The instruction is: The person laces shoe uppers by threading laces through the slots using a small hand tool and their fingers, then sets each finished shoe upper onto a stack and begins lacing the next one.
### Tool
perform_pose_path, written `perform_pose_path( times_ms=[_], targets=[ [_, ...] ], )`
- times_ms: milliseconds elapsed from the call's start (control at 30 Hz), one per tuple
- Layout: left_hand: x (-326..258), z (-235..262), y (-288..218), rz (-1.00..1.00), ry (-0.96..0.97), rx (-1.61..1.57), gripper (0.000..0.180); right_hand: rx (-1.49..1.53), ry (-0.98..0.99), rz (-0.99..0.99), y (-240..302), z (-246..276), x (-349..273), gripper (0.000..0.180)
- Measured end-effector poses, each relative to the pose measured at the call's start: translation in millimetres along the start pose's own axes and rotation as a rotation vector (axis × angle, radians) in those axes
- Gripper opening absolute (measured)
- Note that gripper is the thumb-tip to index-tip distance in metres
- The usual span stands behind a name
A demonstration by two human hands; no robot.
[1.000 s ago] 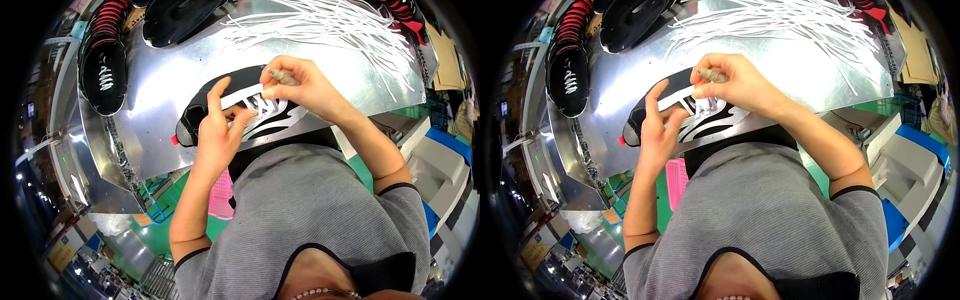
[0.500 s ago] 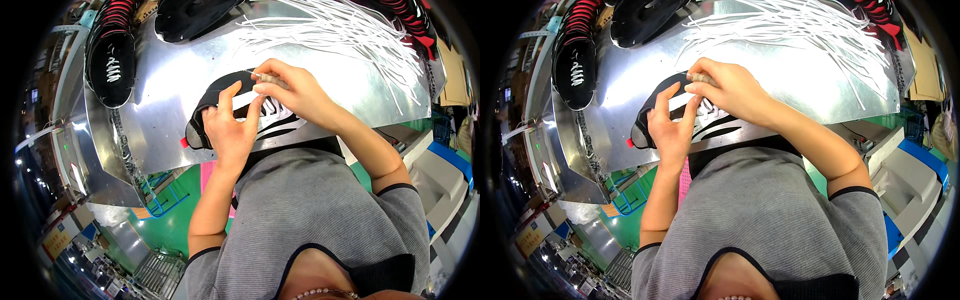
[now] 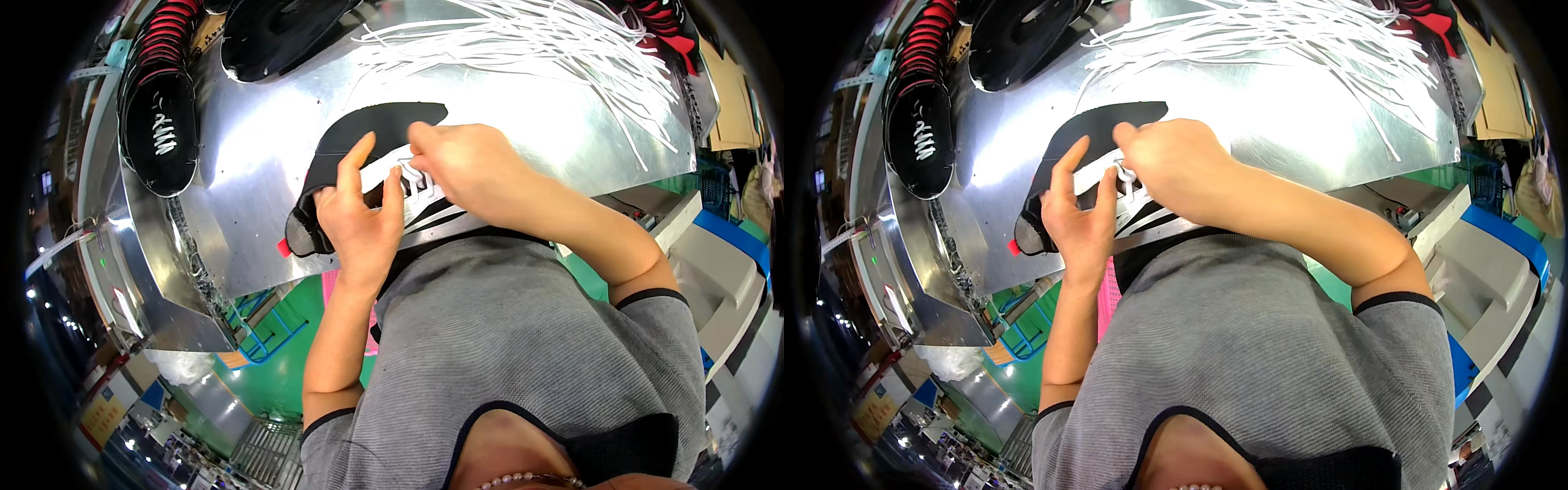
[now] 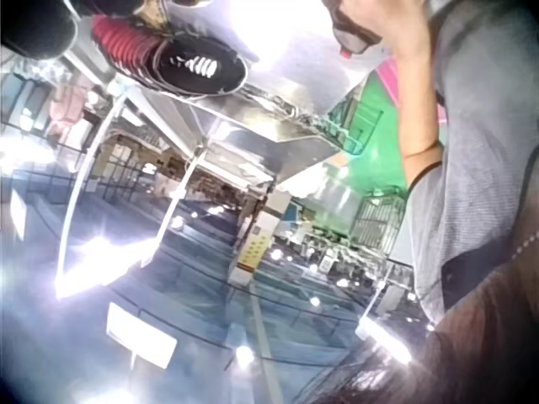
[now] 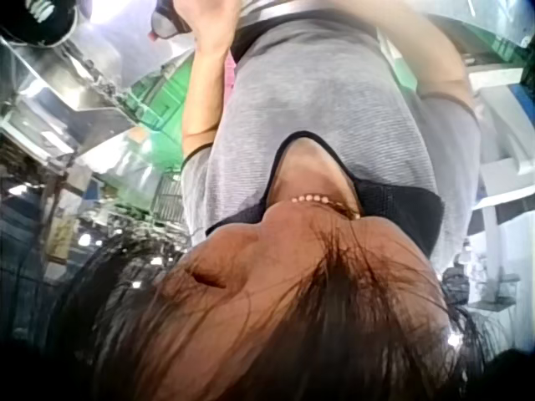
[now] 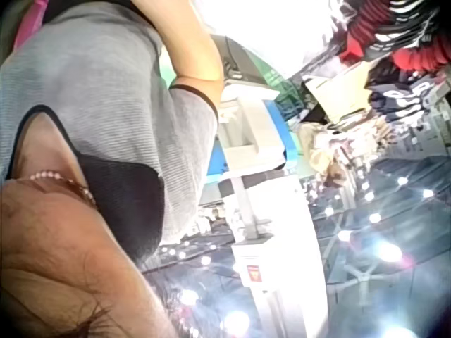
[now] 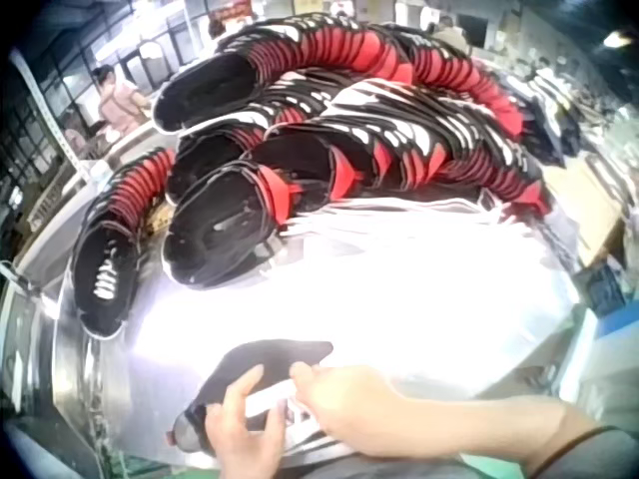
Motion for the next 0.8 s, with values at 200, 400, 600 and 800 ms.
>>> perform_pose_path(
  times_ms=[200, 400, 600, 800],
  targets=[
    [-2, -6, 6, 0.170, 0.149, 0.023, 0.040, -0.124, -0.026, 0.153, 17, -23, 16, 0.024],
    [-10, -6, 33, 0.565, 0.150, -0.401, 0.044, 0.050, 0.004, -0.201, -21, 42, -1, 0.015],
    [2, -16, 28, 0.559, 0.094, -0.423, 0.043, 0.324, -0.473, -0.215, -38, 20, -12, 0.019],
    [-7, -17, 25, 0.730, 0.360, -0.633, 0.048, 0.479, -0.483, -0.195, -37, 23, -9, 0.014]
  ],
)
Point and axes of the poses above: each hand's wrist, its own x-axis towards the middle knuckle, its own z-axis out of the back of the hand, y = z × x, the point moved 10 cm from there along x, towards the middle knuckle, and after that the axes turned 14 degrees about -y, right-handed, at the moved point
